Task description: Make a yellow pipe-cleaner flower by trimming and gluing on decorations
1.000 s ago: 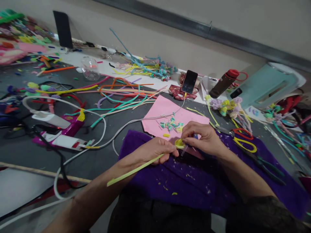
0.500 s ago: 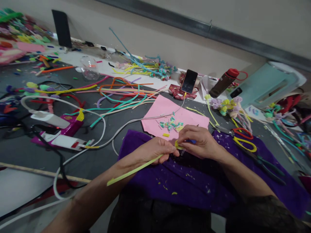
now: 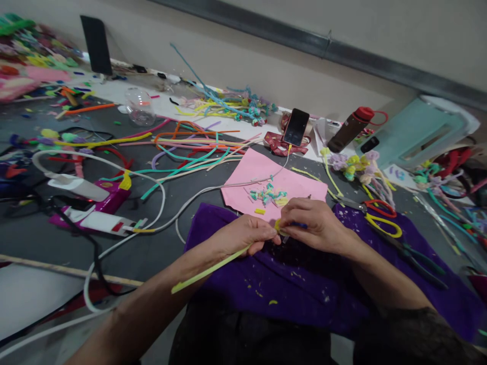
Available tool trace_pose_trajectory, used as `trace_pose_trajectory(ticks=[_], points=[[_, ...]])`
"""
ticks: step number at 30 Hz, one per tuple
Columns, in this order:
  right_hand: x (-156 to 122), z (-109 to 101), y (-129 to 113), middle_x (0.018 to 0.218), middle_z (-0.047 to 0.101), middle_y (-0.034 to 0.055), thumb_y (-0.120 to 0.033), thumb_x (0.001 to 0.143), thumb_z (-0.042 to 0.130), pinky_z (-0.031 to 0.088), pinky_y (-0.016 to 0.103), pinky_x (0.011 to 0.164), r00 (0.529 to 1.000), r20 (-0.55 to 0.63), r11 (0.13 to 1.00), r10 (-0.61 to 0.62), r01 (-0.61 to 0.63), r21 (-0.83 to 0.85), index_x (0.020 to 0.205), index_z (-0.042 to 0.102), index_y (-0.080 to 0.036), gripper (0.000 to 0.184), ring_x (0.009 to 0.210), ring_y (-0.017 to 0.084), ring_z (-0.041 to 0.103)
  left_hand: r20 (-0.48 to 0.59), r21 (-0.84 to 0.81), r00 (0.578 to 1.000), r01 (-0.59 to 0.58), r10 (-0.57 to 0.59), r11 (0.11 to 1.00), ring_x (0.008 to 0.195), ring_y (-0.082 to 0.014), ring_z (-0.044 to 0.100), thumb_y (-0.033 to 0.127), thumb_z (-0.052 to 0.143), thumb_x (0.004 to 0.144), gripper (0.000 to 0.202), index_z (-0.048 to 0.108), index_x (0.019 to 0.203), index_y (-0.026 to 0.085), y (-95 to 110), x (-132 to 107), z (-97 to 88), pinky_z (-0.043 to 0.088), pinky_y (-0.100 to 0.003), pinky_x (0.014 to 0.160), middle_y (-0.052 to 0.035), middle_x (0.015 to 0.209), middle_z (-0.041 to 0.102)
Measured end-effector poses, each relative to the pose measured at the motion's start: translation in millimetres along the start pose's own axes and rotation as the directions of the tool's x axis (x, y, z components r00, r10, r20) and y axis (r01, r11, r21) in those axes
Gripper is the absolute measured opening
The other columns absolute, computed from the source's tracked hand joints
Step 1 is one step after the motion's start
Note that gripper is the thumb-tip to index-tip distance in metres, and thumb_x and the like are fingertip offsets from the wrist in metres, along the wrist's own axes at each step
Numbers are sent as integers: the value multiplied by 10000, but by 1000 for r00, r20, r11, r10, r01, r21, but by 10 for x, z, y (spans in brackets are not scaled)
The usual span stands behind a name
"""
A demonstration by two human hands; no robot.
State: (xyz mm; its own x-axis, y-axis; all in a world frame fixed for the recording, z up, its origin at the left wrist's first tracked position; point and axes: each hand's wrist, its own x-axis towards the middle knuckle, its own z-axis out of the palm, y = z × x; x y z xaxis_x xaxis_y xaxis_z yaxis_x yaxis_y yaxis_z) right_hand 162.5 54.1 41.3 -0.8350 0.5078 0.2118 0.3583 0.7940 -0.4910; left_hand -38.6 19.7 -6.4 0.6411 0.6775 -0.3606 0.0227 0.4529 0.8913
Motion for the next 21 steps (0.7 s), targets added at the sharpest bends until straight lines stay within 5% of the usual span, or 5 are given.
trace_pose_trajectory(ticks=[10,21], points=[[-10,-27,-31,857,598,55,-165,824,508,433,276,668,999,8,999,31,-31,-19,895,643,-176,152,762,143,550,-77,63,997,14,-10,998,276,-42,239,360,492,759,276,663,780,145,-12,19,0,128,-196,333,79,335,390],[-41,-140,49,893,608,52,-169,851,500,464,275,721,986,-140,982,89,-63,178,964,636,-186,177,833,137,569,-57,54,998,7,-4,999,265,-45,258,379,489,760,299,656,785,133,1,4,-7,141,-194,322,77,333,402]])
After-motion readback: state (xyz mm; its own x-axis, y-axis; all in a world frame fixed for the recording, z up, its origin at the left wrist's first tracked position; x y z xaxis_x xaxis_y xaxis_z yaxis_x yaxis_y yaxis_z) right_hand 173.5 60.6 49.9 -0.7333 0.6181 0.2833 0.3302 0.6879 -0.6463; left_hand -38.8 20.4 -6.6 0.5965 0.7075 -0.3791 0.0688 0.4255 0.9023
